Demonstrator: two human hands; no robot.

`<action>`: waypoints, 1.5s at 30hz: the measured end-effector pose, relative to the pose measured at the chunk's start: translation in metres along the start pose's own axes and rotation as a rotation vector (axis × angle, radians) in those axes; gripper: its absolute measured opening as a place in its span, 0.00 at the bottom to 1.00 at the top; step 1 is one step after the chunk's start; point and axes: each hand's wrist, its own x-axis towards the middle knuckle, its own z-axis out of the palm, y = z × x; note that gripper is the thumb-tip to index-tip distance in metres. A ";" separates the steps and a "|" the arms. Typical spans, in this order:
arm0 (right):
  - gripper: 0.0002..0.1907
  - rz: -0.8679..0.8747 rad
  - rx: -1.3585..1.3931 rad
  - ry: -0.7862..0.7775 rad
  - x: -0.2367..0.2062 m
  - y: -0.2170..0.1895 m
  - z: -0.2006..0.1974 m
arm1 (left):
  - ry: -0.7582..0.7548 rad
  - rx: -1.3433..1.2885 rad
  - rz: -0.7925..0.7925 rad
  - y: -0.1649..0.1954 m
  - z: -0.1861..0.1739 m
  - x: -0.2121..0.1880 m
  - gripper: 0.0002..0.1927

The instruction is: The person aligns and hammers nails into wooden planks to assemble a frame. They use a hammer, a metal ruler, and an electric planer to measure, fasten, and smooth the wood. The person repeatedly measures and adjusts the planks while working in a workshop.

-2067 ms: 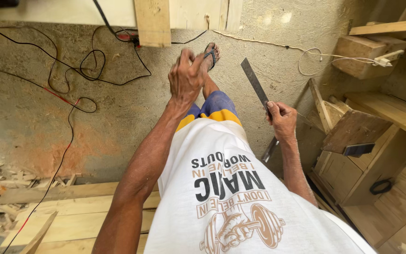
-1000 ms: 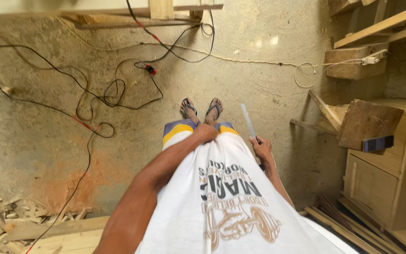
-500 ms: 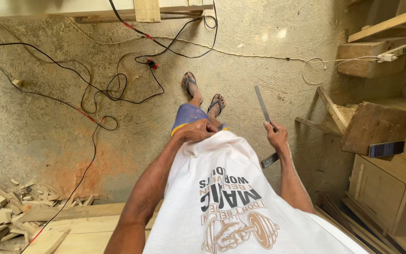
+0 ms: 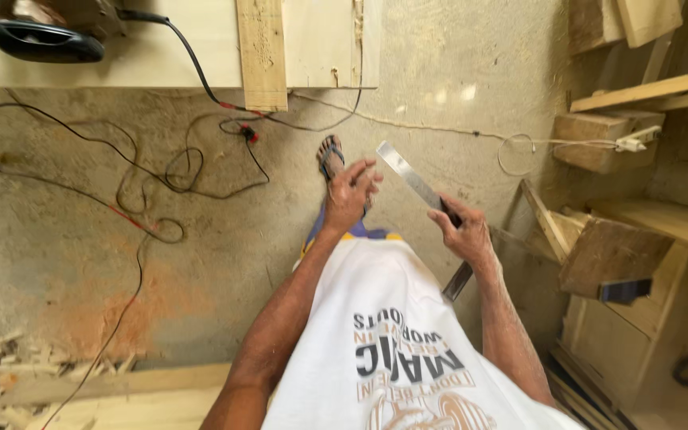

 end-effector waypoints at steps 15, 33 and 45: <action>0.24 -0.247 0.076 -0.171 0.100 -0.057 -0.021 | 0.130 0.162 0.149 0.037 -0.049 0.043 0.15; 0.25 -0.194 -0.012 -0.475 0.163 -0.054 -0.049 | 0.547 0.160 0.204 0.045 -0.047 0.028 0.13; 0.21 -0.403 -0.309 -0.539 0.236 -0.059 -0.037 | 0.572 0.865 0.627 0.087 -0.097 0.065 0.12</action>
